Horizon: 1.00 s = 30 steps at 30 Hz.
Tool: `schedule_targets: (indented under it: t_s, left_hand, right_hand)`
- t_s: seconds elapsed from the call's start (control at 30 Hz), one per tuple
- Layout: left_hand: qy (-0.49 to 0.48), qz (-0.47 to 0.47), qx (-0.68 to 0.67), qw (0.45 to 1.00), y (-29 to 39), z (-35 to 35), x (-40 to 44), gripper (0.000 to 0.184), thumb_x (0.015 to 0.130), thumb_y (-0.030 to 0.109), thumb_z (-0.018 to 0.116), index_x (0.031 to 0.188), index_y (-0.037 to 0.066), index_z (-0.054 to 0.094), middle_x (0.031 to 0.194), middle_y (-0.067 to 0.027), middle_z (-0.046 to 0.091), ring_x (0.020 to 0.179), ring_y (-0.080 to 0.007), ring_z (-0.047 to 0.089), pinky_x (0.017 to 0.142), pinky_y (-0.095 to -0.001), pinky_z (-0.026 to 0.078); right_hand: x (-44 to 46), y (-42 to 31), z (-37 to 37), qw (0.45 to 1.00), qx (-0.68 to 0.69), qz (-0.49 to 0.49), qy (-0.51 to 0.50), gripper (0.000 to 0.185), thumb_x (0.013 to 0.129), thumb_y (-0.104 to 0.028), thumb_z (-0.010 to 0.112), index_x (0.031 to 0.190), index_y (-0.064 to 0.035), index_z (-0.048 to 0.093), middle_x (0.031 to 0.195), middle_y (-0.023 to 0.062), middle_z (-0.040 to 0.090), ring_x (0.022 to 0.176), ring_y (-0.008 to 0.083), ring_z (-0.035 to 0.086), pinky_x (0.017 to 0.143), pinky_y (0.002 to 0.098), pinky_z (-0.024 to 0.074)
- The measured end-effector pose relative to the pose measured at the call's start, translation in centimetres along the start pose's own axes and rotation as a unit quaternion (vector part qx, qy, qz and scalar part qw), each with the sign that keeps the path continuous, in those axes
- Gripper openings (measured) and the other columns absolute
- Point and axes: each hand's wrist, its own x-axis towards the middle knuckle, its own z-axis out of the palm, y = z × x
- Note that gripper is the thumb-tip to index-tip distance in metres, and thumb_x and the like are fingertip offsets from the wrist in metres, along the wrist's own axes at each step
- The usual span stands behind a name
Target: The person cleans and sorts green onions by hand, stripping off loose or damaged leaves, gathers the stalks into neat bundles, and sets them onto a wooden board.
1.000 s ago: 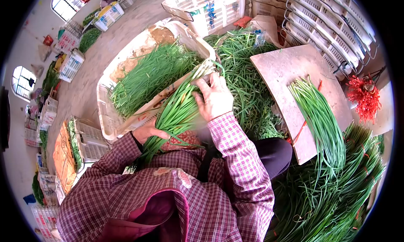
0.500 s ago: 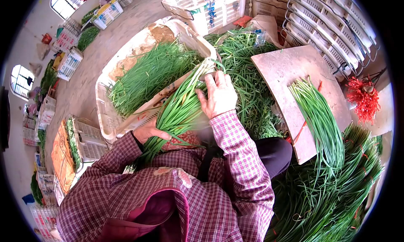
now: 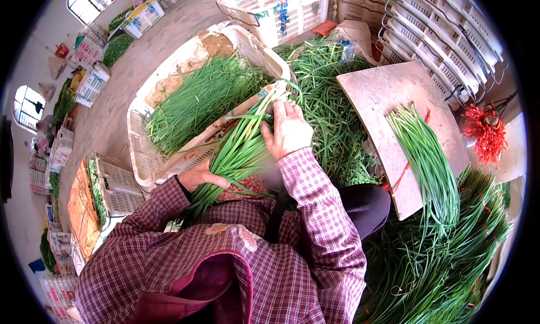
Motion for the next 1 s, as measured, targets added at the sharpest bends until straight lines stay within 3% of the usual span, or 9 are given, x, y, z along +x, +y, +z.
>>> schedule_targets:
  t_s: [0.2,0.3,0.4,0.53,0.6,0.7,0.73,0.8,1.0]
  left_hand:
    - [0.001,-0.003,0.004,1.0,-0.5,-0.5,0.1,0.054,0.072,0.008,0.073,0.122,0.003,0.052,0.106,-0.0044,0.06,0.098,-0.0134,0.055,0.089,-0.0292,0.042]
    - [0.029,0.002,-0.019,0.999,0.4,0.3,-0.2,0.051,0.073,0.008,0.071,0.121,0.003,0.053,0.104,-0.0045,0.062,0.095,-0.0134,0.056,0.087,-0.0292,0.043]
    - [0.067,-0.017,-0.002,0.998,-0.1,-0.5,0.0,0.051,0.074,0.009,0.071,0.121,0.002,0.053,0.104,-0.005,0.062,0.094,-0.0133,0.058,0.086,-0.0291,0.045]
    - [0.079,0.005,0.019,0.997,-0.3,-1.0,0.1,0.053,0.072,0.008,0.072,0.12,0.002,0.052,0.103,-0.005,0.063,0.092,-0.0129,0.059,0.085,-0.0291,0.045]
    - [0.088,0.007,0.017,0.996,0.0,-0.6,-0.2,0.052,0.072,0.007,0.073,0.12,0.002,0.053,0.103,-0.0049,0.063,0.092,-0.013,0.059,0.085,-0.029,0.045]
    - [0.084,0.02,0.022,0.996,-0.2,-0.2,-0.2,0.052,0.071,0.007,0.073,0.119,0.002,0.053,0.104,-0.0049,0.063,0.093,-0.013,0.058,0.086,-0.0285,0.044]
    - [0.074,0.032,0.029,0.996,-0.2,-0.2,0.0,0.052,0.071,0.006,0.073,0.119,0.001,0.054,0.105,-0.0049,0.063,0.094,-0.0128,0.058,0.087,-0.0282,0.044]
    - [0.063,0.024,0.056,0.996,0.3,0.1,-0.1,0.052,0.071,0.007,0.073,0.119,0.001,0.054,0.106,-0.0048,0.063,0.095,-0.0124,0.057,0.087,-0.028,0.044]
    - [0.035,0.019,0.087,0.995,0.4,0.9,-0.3,0.051,0.072,0.007,0.073,0.12,0.0,0.055,0.108,-0.0046,0.062,0.096,-0.0111,0.056,0.088,-0.027,0.043]
  right_hand:
    - [-0.1,-0.2,0.2,0.999,-0.013,0.004,-0.03,0.015,0.075,-0.017,0.063,0.085,-0.0087,0.055,0.078,0.0102,0.063,0.076,0.0297,0.061,0.066,0.0402,0.0498]
    - [-0.4,-1.2,-1.2,0.994,0.075,-0.007,-0.075,0.006,0.075,-0.012,0.063,0.073,-0.0072,0.06,0.063,0.0121,0.06,0.059,0.0282,0.061,0.059,0.039,0.0502]
    - [-1.3,-3.2,-3.3,0.944,0.133,-0.008,-0.3,0.003,0.08,-0.005,0.06,0.079,-0.0035,0.062,0.066,0.0101,0.065,0.055,0.0206,0.062,0.057,0.0334,0.0515]
    - [-3.1,-1.6,-5.8,0.851,0.398,-0.108,-0.326,0.01,0.079,-0.008,0.069,0.084,-0.0013,0.063,0.078,0.0076,0.066,0.069,0.0156,0.062,0.062,0.0281,0.0484]
    - [-2.9,-0.3,-8.4,0.838,0.453,-0.042,-0.303,0.014,0.078,-0.008,0.07,0.089,-0.0024,0.064,0.078,0.0073,0.065,0.069,0.0158,0.062,0.064,0.0284,0.0489]
    - [-2.2,3.7,-8.9,0.986,0.094,0.008,-0.141,0.019,0.079,-0.018,0.068,0.095,-0.0074,0.066,0.084,0.0122,0.066,0.076,0.0255,0.064,0.075,0.0353,0.0517]
    - [-2.0,4.5,-8.4,0.995,-0.071,0.026,-0.065,0.021,0.08,-0.022,0.067,0.096,-0.009,0.065,0.085,0.0129,0.066,0.075,0.0273,0.064,0.076,0.0369,0.0515]
    - [-0.9,4.3,-7.4,0.998,0.06,-0.005,0.004,0.026,0.079,-0.028,0.067,0.1,-0.014,0.064,0.082,0.0083,0.063,0.073,0.0278,0.061,0.071,0.0384,0.0505]
    - [1.0,2.7,-4.5,0.997,-0.07,-0.012,0.029,0.016,0.077,-0.025,0.068,0.09,-0.016,0.062,0.077,0.0054,0.054,0.075,0.0242,0.058,0.064,0.0361,0.0496]
